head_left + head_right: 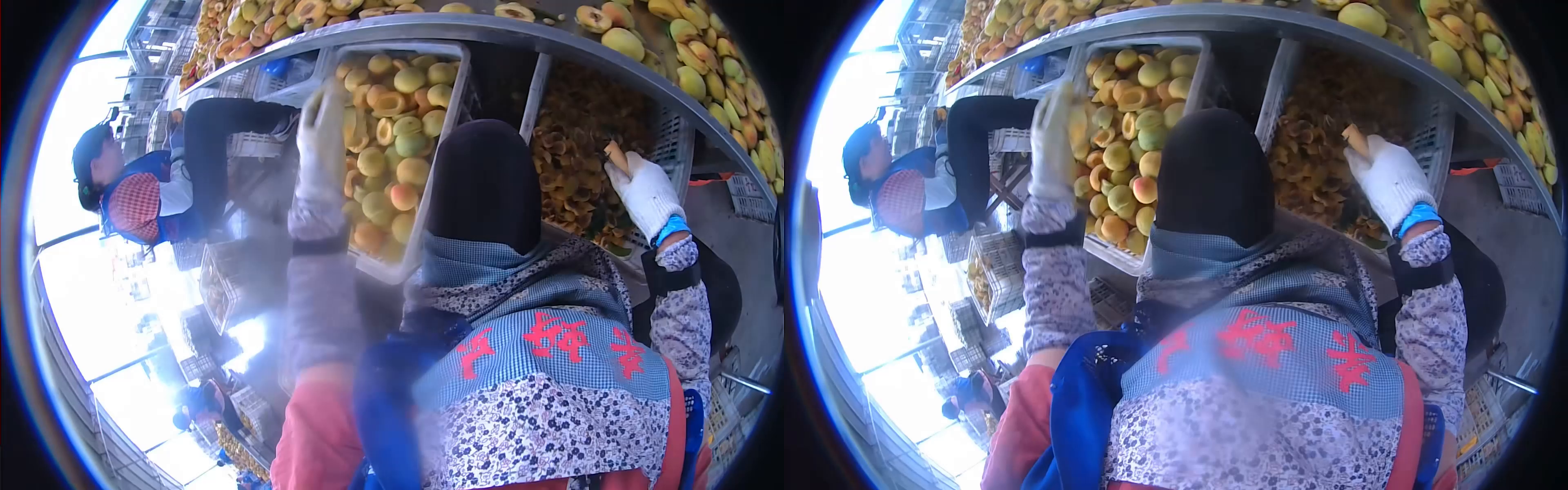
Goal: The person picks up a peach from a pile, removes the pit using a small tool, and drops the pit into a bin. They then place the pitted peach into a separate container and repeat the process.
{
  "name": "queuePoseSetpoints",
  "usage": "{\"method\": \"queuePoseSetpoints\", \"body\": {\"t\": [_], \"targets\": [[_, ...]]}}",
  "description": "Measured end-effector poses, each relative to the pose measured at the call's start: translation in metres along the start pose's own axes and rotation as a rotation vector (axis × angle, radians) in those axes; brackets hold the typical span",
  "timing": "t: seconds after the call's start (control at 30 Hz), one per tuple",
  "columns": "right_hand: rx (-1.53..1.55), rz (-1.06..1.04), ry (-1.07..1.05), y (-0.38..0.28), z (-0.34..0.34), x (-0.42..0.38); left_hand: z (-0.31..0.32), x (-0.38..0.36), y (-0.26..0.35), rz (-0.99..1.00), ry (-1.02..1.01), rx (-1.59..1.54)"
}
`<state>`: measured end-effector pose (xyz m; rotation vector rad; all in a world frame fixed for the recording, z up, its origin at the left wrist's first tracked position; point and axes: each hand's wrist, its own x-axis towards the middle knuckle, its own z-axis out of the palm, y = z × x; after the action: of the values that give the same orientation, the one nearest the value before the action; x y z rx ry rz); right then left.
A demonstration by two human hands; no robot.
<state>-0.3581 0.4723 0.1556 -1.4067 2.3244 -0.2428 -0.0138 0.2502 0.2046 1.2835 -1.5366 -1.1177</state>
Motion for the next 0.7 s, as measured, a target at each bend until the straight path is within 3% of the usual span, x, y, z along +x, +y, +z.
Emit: {"method": "queuePoseSetpoints", "body": {"t": [0.1, 0.2, 0.23, 0.27, 0.3, 0.33, 0.37, 0.4, 0.43, 0.47, 0.5, 0.57, 0.6, 0.63, 0.67, 0.7], "targets": [[0.038, -0.012, -0.057, -0.003, 0.000, 0.000, -0.045, -0.056, -0.085, -0.202, 0.118, 0.469], [0.152, -0.038, -0.067, -0.005, 0.002, -0.002, -0.045, -0.136, -0.142, 0.091, 0.053, 0.671], [0.133, -0.041, -0.060, -0.008, -0.001, -0.003, -0.069, -0.161, -0.205, 0.668, -0.194, 1.448], [0.119, -0.066, -0.040, -0.006, 0.001, -0.002, -0.036, -0.179, -0.177, 0.179, -0.052, 1.254], [0.096, -0.066, -0.021, -0.004, 0.006, 0.000, -0.061, -0.178, -0.230, 0.396, -0.073, 1.343], [0.086, -0.062, -0.065, -0.009, 0.001, 0.000, -0.036, -0.162, -0.148, -0.399, -0.577, 1.063], [-0.005, -0.067, -0.060, -0.012, 0.000, 0.000, -0.055, -0.169, -0.184, 0.007, -0.646, 1.237], [0.056, -0.095, -0.034, -0.007, 0.004, 0.002, -0.096, -0.170, -0.276, 0.112, -0.538, 1.290], [0.061, -0.093, -0.018, -0.013, -0.008, -0.002, -0.039, -0.160, -0.163, 0.192, -0.092, 1.113], [0.061, -0.083, -0.011, -0.011, -0.009, -0.002, -0.023, -0.154, -0.107, 0.126, -0.153, 0.921], [0.068, -0.064, -0.007, -0.010, -0.014, -0.002, -0.045, -0.137, -0.160, 0.126, -0.105, 0.964], [0.070, -0.036, 0.011, -0.013, -0.029, -0.006, -0.025, -0.095, -0.123, 0.271, -0.035, 0.870], [0.079, -0.046, 0.039, -0.013, -0.035, -0.008, 0.007, -0.072, -0.076, 0.165, 0.008, 0.462], [0.123, -0.044, 0.082, -0.011, -0.033, -0.009, 0.032, -0.049, -0.061, 0.469, 0.022, 0.401], [0.233, -0.277, 0.264, -0.002, -0.022, -0.007, 0.059, -0.030, -0.031, -0.008, -0.092, -0.317], [0.205, -0.217, 0.250, -0.009, -0.029, -0.012, 0.086, -0.008, -0.006, 0.109, -0.204, -0.400]]}}
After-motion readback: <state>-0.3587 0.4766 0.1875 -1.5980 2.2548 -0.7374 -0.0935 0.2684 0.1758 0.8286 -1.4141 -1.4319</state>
